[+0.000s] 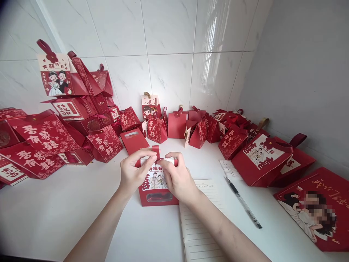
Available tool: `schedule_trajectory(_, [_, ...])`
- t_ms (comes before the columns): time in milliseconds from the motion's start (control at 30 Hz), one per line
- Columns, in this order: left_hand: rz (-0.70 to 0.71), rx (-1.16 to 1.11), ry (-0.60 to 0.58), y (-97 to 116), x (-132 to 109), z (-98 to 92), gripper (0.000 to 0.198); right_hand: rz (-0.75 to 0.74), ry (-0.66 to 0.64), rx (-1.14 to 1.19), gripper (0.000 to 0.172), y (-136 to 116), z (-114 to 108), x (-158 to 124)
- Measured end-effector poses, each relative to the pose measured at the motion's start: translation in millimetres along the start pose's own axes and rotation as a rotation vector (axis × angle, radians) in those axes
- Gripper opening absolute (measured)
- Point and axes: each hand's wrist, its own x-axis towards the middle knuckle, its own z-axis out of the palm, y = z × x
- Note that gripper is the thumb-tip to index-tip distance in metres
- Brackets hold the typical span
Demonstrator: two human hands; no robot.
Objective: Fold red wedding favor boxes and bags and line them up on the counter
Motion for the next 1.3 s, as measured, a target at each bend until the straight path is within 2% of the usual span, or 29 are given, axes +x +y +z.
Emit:
schedule_trajectory(133, [0.079,0.019,-0.017,1.6,2.3,-0.4,0.018,0.008,-0.015,0.022,0.026,0.4,-0.8,0.1])
schedule_trajectory(533, [0.027,-0.011,-0.031,1.0,1.8,-0.8,0.023,0.048,-0.047,0.052,0.022,-4.8,-5.4,4.7])
schedule_trajectory(800, [0.049,-0.115,-0.153,-1.6,0.2,-8.8,0.055,0.082,-0.060,0.091,0.019,-6.4,-8.6,5.7])
schedule_trajectory(967, [0.057,-0.072,-0.135,-1.8,0.8,-7.5,0.051,0.075,-0.045,0.110,0.019,-6.6,-8.1,7.0])
schedule_trajectory(1067, [0.080,-0.054,-0.121,0.0,0.8,-4.7,0.048,0.061,0.020,0.139,0.014,-5.3,-5.1,4.4])
schedule_trajectory(1200, [0.100,-0.034,-0.116,2.6,-0.4,-1.2,0.045,0.232,0.104,0.232,0.020,-4.7,-2.9,1.3])
schedule_trajectory(1300, [0.103,-0.024,-0.112,3.4,-1.2,0.5,0.044,0.300,0.075,0.206,0.010,-6.4,-4.7,2.8])
